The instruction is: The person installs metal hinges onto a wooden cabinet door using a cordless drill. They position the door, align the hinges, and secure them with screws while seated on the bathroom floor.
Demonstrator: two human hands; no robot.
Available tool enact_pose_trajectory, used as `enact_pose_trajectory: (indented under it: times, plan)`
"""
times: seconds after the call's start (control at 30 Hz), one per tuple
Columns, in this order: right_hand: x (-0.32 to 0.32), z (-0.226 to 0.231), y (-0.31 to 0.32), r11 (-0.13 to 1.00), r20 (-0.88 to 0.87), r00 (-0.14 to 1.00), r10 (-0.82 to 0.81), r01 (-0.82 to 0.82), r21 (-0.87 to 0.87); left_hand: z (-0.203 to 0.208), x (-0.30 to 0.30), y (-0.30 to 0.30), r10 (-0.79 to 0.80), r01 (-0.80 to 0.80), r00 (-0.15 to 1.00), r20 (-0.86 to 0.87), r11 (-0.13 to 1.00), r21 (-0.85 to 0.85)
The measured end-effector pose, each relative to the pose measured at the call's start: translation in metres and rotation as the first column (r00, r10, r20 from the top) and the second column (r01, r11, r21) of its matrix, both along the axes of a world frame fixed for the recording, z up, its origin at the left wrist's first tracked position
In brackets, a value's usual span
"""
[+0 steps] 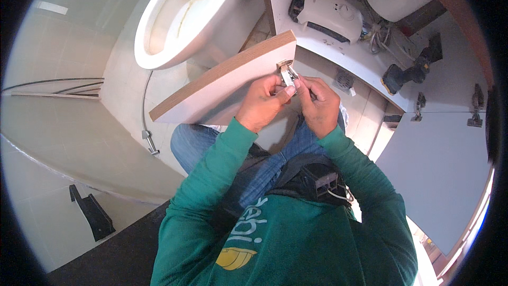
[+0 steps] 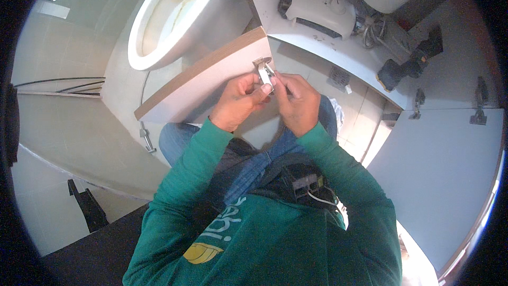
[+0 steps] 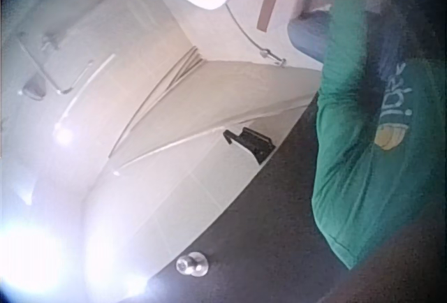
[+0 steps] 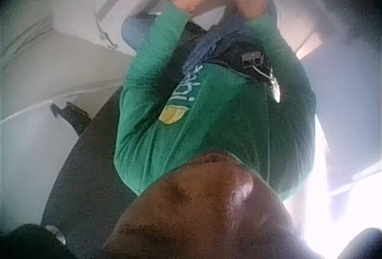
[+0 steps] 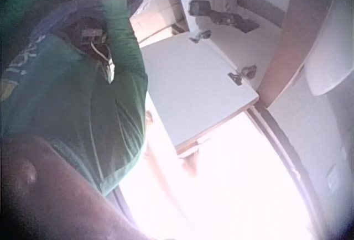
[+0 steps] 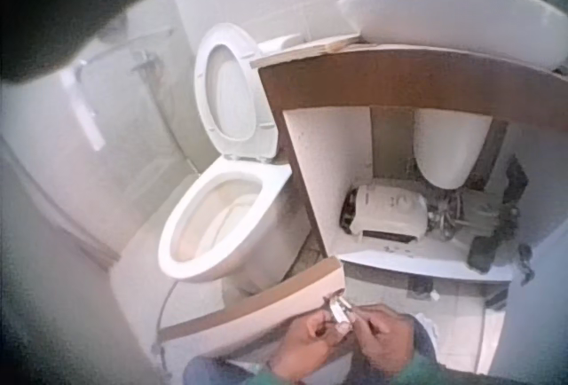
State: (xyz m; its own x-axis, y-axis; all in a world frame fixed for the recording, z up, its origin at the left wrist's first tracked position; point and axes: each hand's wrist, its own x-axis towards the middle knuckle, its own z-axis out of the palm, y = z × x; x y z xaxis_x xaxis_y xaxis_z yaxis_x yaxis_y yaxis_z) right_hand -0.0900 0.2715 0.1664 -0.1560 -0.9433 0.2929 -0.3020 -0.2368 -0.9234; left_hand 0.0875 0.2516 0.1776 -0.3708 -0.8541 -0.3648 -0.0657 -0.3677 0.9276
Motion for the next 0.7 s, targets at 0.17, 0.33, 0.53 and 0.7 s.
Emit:
enact_pose_trajectory:
  times: [0.17, 0.33, 0.53, 0.7]
  plan:
    - [0.000, -0.002, 0.000, 0.999, 0.053, 0.998, 0.026, -0.028, 0.044, 0.002, -0.003, 0.000, -0.020, 0.020, 1.000, -0.004, 1.000, 0.004]
    - [0.000, -0.001, 0.001, 0.999, 0.002, 1.000, -0.024, 0.024, 0.037, 0.010, -0.003, 0.004, 0.003, 0.001, 0.999, -0.053, 0.997, 0.079]
    - [0.002, 0.005, 0.003, 0.999, -0.039, 0.998, -0.049, 0.049, -0.006, 0.007, -0.003, 0.008, 0.034, -0.026, 0.992, -0.124, 0.997, 0.069]
    - [-0.002, 0.007, 0.000, 1.000, -0.032, 0.999, 0.023, -0.022, 0.009, 0.007, 0.000, 0.007, 0.014, -0.011, 0.995, -0.099, 1.000, 0.023]
